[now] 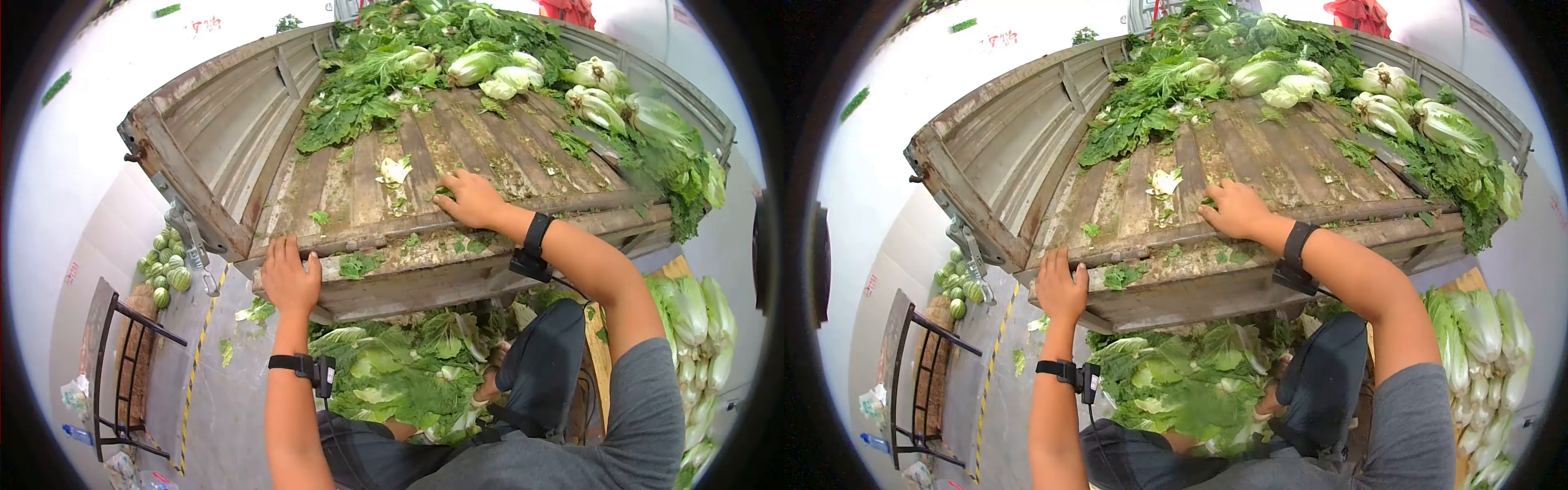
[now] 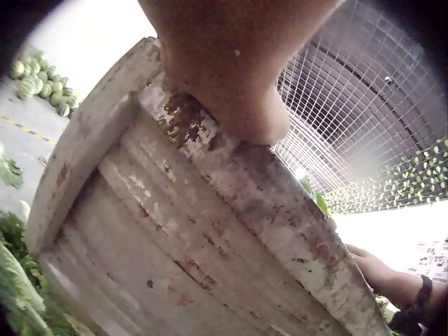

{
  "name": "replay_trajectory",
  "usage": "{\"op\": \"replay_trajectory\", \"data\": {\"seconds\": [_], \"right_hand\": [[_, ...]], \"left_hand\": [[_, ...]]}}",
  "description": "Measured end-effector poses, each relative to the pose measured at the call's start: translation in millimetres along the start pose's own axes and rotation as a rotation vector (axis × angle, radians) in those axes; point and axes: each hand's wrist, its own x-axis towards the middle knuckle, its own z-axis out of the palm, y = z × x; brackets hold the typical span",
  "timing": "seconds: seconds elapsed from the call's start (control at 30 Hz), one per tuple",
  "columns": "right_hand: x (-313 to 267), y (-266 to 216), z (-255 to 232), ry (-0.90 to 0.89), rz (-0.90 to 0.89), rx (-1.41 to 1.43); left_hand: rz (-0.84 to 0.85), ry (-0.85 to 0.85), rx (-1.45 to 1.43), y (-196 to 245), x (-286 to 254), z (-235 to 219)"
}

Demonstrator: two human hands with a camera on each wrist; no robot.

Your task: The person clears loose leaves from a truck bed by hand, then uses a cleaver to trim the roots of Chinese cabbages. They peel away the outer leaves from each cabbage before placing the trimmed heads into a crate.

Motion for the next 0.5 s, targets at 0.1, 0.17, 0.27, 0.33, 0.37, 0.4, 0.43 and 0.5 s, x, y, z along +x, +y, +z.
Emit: {"op": "replay_trajectory", "data": {"seconds": [0.1,0.17,0.27,0.33,0.37,0.4,0.43,0.5], "right_hand": [[-8,-1,0,0.087,0.003,-0.049],[-12,-1,3,0.135,0.021,-0.034],[-24,-14,-4,0.189,0.078,0.008],[-31,-24,-4,0.229,0.090,0.041],[-34,-28,-2,0.255,0.079,0.058],[-37,-32,1,0.282,0.069,0.073],[-41,-39,5,0.336,0.032,0.103],[-48,-59,15,0.441,-0.040,0.161]], "left_hand": [[-0.004,-0.013,-0.001,2,0,-3],[-0.011,-0.026,-0.018,3,1,-6],[-0.027,-0.032,-0.017,5,1,-8],[-0.025,-0.014,-0.019,3,0,-3],[-0.023,-0.004,-0.020,1,0,-2],[-0.028,-0.013,-0.016,1,0,-2],[-0.032,-0.023,-0.012,2,1,-3],[-0.036,-0.038,-0.004,3,0,-3]]}}
